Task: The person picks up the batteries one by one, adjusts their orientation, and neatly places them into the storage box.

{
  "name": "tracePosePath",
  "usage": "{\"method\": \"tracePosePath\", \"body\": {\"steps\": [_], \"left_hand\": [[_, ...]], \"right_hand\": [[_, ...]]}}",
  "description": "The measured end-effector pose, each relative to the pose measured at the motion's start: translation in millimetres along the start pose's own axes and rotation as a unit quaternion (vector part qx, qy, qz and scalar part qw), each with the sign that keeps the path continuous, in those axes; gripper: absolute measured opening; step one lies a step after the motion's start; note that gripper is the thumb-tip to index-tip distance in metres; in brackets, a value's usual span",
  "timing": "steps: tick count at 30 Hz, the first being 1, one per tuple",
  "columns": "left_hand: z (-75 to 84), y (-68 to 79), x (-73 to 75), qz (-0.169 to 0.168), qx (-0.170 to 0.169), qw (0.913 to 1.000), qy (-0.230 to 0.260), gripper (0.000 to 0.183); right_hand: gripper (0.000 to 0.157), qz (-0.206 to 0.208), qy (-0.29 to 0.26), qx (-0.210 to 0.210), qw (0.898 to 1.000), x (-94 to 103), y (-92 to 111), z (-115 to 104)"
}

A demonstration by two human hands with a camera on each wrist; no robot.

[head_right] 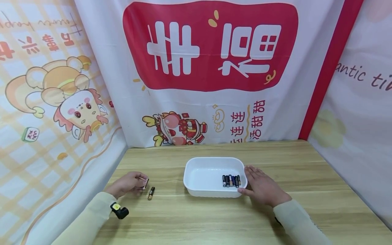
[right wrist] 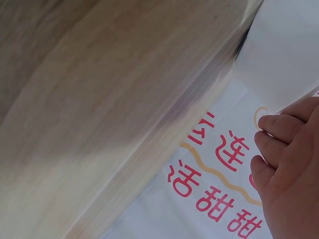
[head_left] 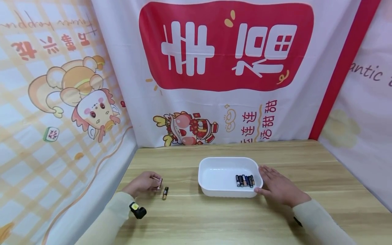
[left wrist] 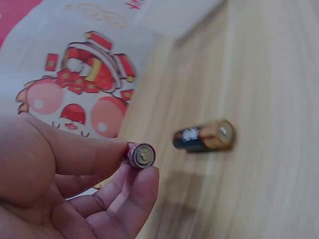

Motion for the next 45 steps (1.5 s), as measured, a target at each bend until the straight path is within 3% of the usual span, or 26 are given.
{"method": "tracePosePath", "body": {"steps": [6,18,30,45], "left_hand": [[3.3,1.6,4.0,-0.032,-0.002,0.9958,0.086,0.041],[15.3,2.5,5.0,-0.099,-0.038,0.9818,0.158,0.037],[36.7,-0.6,0.7,-0.087,-0.040,0.9735,0.208,0.038],[48.2,-12.4,-7.5,-0.086,-0.046,0.9665,0.238,0.040]], "right_hand": [[0.098,0.007,0.000,0.005,1.000,2.9,1,-1],[0.097,0.003,-0.008,0.000,1.000,4.2,1,-3],[0.096,0.005,-0.011,0.000,1.000,4.4,1,-3],[0.098,0.005,-0.003,-0.002,1.000,4.6,0,-3]]}}
Point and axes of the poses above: each hand's wrist, its own y-axis away from the middle knuckle, its own x-axis out of the back of the hand, z = x × y, the point moved 1 cm from there along -y, towards the middle knuckle, and after that the axes turned 4 degrees about -z, right-handed, at the moved point
